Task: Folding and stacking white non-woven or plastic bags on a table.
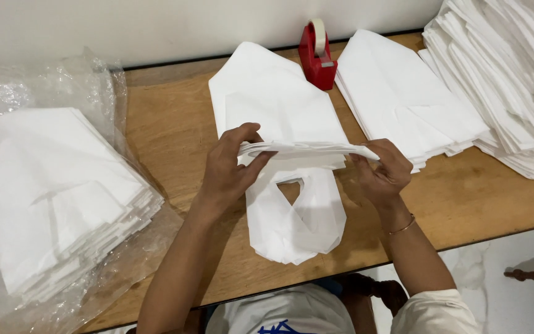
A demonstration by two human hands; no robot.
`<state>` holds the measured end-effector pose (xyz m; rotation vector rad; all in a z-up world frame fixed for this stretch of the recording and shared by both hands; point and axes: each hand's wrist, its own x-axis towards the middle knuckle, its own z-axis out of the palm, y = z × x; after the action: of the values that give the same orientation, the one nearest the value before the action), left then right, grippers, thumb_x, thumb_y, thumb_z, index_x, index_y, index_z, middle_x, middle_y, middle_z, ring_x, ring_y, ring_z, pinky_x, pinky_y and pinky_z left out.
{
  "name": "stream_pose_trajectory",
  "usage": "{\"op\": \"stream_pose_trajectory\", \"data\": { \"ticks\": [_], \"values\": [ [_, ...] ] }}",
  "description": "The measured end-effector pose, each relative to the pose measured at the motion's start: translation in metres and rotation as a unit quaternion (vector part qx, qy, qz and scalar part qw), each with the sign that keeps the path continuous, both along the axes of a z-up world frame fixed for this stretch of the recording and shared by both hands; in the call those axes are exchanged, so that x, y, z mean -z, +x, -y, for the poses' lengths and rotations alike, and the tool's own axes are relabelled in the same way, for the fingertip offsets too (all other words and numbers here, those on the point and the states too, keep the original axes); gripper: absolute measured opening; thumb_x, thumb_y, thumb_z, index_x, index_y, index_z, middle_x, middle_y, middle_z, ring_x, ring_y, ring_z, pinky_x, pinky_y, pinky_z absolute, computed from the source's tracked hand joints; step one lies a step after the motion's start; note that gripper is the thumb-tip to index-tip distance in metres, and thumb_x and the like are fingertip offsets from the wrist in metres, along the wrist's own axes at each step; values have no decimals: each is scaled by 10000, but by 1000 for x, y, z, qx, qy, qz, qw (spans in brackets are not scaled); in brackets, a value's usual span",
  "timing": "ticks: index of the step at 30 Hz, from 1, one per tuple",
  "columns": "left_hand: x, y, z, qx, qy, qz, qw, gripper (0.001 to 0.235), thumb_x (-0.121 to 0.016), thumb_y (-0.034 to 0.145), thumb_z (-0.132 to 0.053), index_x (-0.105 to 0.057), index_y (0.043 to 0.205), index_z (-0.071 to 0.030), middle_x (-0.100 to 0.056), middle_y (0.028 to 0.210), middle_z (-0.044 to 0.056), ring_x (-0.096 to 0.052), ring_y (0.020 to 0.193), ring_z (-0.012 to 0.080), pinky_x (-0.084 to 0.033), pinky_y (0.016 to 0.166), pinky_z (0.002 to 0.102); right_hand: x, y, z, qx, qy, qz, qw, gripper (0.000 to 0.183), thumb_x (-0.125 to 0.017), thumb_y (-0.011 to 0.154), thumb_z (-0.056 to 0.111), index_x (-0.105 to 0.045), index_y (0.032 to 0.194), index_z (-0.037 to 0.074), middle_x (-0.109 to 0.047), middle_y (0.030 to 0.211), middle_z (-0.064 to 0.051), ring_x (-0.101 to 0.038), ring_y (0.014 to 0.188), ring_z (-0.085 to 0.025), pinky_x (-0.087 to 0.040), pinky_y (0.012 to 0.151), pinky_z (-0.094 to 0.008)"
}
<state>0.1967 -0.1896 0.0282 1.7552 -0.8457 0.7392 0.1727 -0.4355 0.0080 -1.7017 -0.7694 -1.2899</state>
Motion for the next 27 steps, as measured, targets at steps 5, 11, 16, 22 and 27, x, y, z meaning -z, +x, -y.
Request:
{"op": "stream_pose_trajectory", "data": {
  "ticks": [5, 11, 16, 22, 27],
  "values": [
    [21, 23, 0, -55, 13, 127, 990, 351, -708, 622, 69, -543, 916, -33, -560, 728, 55, -572, 712, 232, -479, 751, 369, -9, -6, -1, -58, -65, -100, 991, 334, -739, 649, 112, -568, 883, -54, -611, 763, -162, -589, 648, -293, -480, 610, -375],
    [17, 14, 11, -136, 49, 269, 952, 186, -657, 717, -19, -516, 780, -121, -579, 731, 8, -581, 673, 170, -509, 710, 364, -14, -13, -16, -17, -123, -175, 977, 253, -675, 667, -21, -594, 906, -28, -621, 757, -166, -597, 569, -285, -507, 510, -354],
    [12, 11, 24, -203, 30, 328, 922, 280, -679, 733, -146, -489, 938, -163, -546, 959, 85, -541, 874, 257, -427, 822, 474, -4, -11, -23, 24, -110, -152, 982, 181, -615, 726, -58, -610, 903, -18, -621, 755, -142, -602, 608, -279, -494, 511, -342],
    [18, -12, 49, -237, 110, 343, 902, 516, -537, 821, -291, -285, 1272, -291, -340, 1294, 92, -316, 1195, 301, -238, 957, 579, 13, -12, -18, 19, 187, -303, 934, 147, -635, 783, 37, -547, 900, 16, -592, 772, -72, -541, 685, -110, -477, 613, -269],
    [24, -24, 63, -210, 294, 267, 893, 729, -616, 811, -39, -171, 1309, -331, -230, 1387, 23, -207, 1282, 215, -169, 1014, 518, -25, -26, -47, -79, 358, -430, 825, 192, -602, 766, 39, -444, 877, 41, -537, 775, -44, -548, 709, -119, -499, 635, -243]
  ]
}}
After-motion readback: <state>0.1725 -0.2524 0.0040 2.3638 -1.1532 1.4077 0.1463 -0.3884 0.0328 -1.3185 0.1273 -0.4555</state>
